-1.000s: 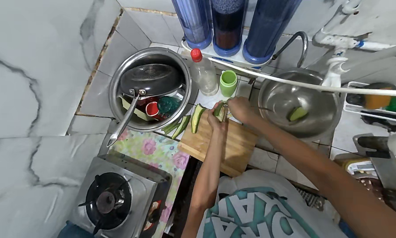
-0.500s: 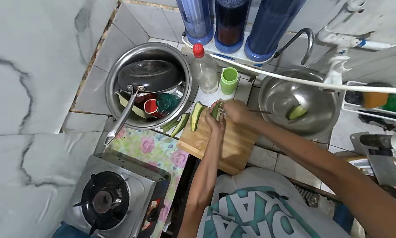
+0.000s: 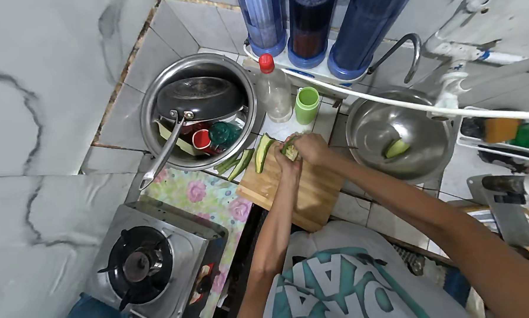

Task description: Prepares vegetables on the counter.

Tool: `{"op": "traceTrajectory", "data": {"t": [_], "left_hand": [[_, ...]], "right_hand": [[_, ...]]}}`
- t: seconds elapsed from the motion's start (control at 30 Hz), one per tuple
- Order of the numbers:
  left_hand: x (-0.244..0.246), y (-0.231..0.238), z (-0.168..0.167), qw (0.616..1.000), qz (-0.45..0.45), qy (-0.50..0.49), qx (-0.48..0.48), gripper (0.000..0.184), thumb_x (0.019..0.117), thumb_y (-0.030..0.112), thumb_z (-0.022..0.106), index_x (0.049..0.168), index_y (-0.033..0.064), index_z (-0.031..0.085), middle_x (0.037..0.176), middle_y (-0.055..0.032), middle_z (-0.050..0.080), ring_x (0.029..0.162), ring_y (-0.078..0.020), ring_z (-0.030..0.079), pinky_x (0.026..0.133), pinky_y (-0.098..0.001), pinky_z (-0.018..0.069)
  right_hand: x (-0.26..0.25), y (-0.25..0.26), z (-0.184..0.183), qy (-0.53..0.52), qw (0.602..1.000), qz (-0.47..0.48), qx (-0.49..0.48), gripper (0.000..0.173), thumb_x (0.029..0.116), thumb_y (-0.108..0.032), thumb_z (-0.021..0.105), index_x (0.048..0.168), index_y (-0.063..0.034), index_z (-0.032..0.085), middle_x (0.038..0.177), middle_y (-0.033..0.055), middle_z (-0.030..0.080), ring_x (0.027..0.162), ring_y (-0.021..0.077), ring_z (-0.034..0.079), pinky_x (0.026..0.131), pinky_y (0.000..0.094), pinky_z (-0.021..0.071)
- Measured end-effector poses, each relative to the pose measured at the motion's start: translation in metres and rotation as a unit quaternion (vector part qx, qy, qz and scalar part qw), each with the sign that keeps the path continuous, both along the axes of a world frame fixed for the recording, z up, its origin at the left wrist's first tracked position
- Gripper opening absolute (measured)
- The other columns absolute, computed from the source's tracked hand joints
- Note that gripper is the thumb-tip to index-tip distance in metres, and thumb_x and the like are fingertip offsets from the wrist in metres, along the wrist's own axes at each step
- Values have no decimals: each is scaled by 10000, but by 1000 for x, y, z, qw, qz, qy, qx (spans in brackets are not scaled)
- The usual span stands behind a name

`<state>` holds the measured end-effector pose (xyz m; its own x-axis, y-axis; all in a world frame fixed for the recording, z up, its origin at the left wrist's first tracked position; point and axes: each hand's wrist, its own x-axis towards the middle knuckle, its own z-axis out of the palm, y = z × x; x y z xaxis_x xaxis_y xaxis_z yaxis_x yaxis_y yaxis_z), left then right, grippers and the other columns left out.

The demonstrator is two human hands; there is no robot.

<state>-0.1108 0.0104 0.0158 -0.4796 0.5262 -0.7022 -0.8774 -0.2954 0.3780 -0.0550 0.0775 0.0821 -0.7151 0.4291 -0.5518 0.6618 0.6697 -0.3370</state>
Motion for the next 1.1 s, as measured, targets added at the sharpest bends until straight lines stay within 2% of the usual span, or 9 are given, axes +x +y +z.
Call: {"op": "traceTrajectory", "data": {"t": [0.1,0.2,0.3,0.4,0.53,0.73,0.87,1.03,1.1], "left_hand": [[-10,-8,-3,998,-62,28,16,406,1030,238,312,1111,22,645,1076,-128,723,953,-217,711,742,-347,589],[-14,-13,-5,992,-89,74,41,467,1059,259,259,1099,23,660,1084,-109,733,1024,-202,707,855,-344,577],[-10,-12,3,989,-93,113,37,443,1073,247,267,1204,41,637,1183,-80,710,1070,-159,683,858,-321,561],[-7,-12,2,978,-117,169,27,453,1057,240,269,1281,57,618,1274,-67,673,1087,-127,658,849,-298,550],[-9,-17,-1,968,-155,197,31,537,1062,269,177,1211,54,646,1233,-87,694,1092,-164,669,890,-335,549],[-10,-32,-11,980,-138,98,102,477,1038,225,258,1119,18,680,1230,-146,701,1171,-258,658,950,-401,548],[-3,-39,-11,990,-52,9,134,416,1020,216,307,1119,33,668,1197,-157,715,1140,-282,683,909,-403,577],[7,-41,-31,990,-38,106,80,539,1018,281,208,1130,4,656,1229,-153,696,1167,-261,654,977,-402,529],[5,-46,-38,979,-73,179,70,638,1024,320,137,1118,5,683,1197,-139,707,1140,-231,654,941,-383,535]], "right_hand": [[2,-7,-4,19,999,2,-46,240,1025,-140,573,1171,7,695,1146,240,694,1115,439,653,899,636,514],[0,-5,-7,27,995,-8,-99,402,1028,-345,575,1159,23,670,1075,244,699,1065,431,667,882,651,496],[-2,6,5,-15,992,-16,-124,558,1064,-461,504,1221,59,630,1177,279,660,1158,444,629,955,641,471],[0,6,3,-11,995,-33,-91,538,1059,-463,516,1160,46,660,1119,261,679,1101,433,656,907,631,503],[6,-8,-5,63,997,14,-38,387,1011,-364,615,1148,-8,680,997,212,703,969,408,694,796,620,541],[18,-11,-28,160,969,189,17,321,1019,-293,573,1147,-9,651,765,147,675,796,359,700,787,559,549],[29,-13,-51,282,940,190,-7,328,1000,-264,531,1093,19,669,690,141,640,689,341,683,642,537,545],[6,-27,-16,20,984,29,-173,419,1089,-295,458,1180,63,656,1099,273,674,1104,423,641,961,613,467],[0,-24,-13,-41,963,-11,-267,468,1117,-302,403,1110,92,656,1010,245,645,939,329,626,847,513,484]]}}
